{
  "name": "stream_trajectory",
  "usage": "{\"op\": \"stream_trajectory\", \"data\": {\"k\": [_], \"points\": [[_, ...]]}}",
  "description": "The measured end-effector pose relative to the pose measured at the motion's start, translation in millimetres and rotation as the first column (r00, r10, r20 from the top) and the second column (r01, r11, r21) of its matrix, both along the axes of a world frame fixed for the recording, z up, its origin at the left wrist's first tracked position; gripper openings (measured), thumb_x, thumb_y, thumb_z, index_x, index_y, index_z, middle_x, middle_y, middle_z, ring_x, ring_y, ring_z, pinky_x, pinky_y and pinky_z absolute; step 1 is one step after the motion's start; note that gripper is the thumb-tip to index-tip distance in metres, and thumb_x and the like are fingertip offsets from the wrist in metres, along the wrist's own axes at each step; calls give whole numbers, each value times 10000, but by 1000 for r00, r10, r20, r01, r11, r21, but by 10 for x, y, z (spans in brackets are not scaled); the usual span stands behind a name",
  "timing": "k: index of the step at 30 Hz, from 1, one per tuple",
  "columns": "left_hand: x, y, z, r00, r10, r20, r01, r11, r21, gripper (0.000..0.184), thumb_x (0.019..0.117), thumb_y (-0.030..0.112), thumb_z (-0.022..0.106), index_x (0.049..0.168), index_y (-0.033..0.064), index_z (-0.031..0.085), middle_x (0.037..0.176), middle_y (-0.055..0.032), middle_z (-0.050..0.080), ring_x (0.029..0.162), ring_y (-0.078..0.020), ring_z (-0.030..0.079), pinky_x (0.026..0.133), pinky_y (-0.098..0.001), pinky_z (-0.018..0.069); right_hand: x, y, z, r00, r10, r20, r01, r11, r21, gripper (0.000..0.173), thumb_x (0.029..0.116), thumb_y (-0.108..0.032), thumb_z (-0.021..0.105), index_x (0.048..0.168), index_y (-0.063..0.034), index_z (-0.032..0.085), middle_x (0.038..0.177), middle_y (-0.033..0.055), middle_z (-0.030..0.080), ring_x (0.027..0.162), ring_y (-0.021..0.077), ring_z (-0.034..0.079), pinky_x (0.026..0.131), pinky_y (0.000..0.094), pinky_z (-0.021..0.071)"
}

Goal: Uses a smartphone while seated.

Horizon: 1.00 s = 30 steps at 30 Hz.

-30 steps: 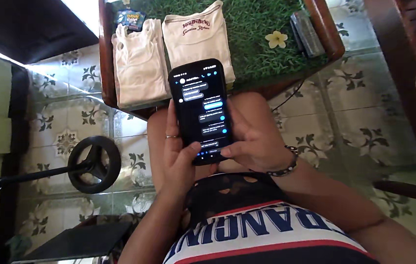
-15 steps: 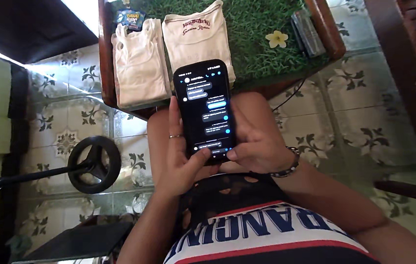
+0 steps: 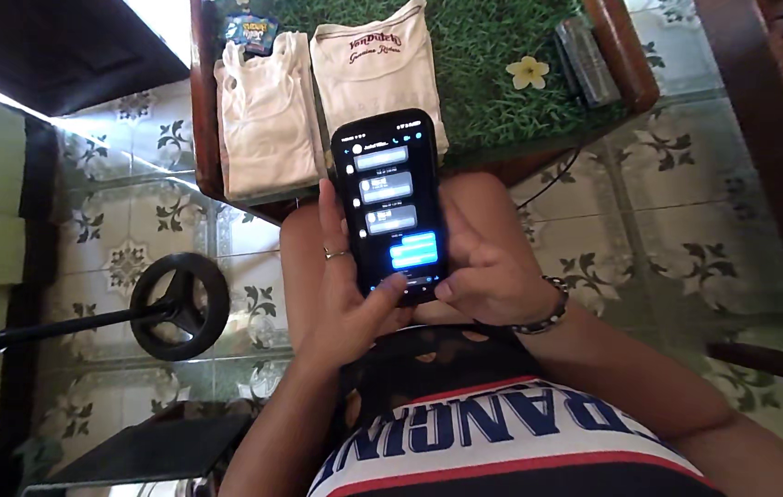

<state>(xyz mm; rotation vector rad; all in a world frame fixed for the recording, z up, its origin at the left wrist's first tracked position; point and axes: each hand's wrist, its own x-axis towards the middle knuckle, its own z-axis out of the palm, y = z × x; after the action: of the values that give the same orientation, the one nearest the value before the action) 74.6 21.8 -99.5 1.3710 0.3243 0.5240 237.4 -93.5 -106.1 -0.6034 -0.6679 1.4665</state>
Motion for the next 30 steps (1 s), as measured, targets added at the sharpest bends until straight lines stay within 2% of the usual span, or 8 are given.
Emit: {"op": "stream_trajectory", "data": {"k": [5,8,10,13,18,21,24,30], "points": [[41,127,-11,995,87,55,-88,996,12,836,969,25,500,1629,273,50,1462,-7,542,1212,-161,630,979,-405,574,1,3,-5,1000,-5,22,5,1000,-18,938,876,73,497,1606,-338,75,1366,79,577,1108,243,682,797,391,642],[78,186,20,971,235,49,-238,969,68,615,1097,351,414,1628,226,132,1370,-10,601,1175,-146,644,964,-389,581,-35,-10,-27,999,14,39,-12,999,-43,917,907,76,510,1612,-349,106,1378,93,575,1103,258,686,786,396,648],[70,208,16,969,244,30,-245,968,47,681,1067,546,371,1634,258,127,1357,-10,633,1156,-142,664,934,-374,592,-50,-15,-28,998,10,57,-6,998,-69,934,925,81,553,1612,-361,99,1371,105,583,1078,277,698,780,405,652],[32,188,-49,988,154,12,-154,988,7,736,1034,623,377,1637,304,102,1435,-13,585,1207,-150,636,950,-369,576,-58,-7,-17,995,-34,90,43,995,-95,968,920,108,577,1610,-362,86,1336,101,608,1030,279,719,742,401,663],[5,148,-80,993,19,119,-8,996,-90,728,1055,488,466,1640,292,79,1540,5,472,1304,-150,564,1054,-389,517,-30,-1,-7,994,-39,106,49,995,-91,976,905,134,560,1607,-347,82,1339,88,606,1064,270,711,749,400,663],[-11,134,-82,983,-22,182,52,986,-157,796,1023,225,571,1628,365,72,1496,0,511,1265,-177,595,1046,-413,530,-21,7,-30,995,-39,91,44,998,-49,961,898,119,555,1605,-338,91,1346,77,601,1081,253,704,762,389,658],[-33,131,-91,987,-42,154,56,994,-91,957,921,-4,529,1625,381,8,1537,-4,462,1281,-182,582,1029,-414,539,-22,5,-7,994,-57,96,63,996,-66,979,884,121,516,1619,-318,41,1372,53,585,1082,219,703,775,374,656],[-41,150,-109,984,-77,162,86,995,-46,985,901,-31,520,1627,380,-3,1561,-15,430,1304,-191,562,1041,-419,529,21,2,-19,1000,-19,-12,18,998,-57,946,898,83,460,1621,-320,4,1398,111,556,1068,278,706,753,431,658]]}}
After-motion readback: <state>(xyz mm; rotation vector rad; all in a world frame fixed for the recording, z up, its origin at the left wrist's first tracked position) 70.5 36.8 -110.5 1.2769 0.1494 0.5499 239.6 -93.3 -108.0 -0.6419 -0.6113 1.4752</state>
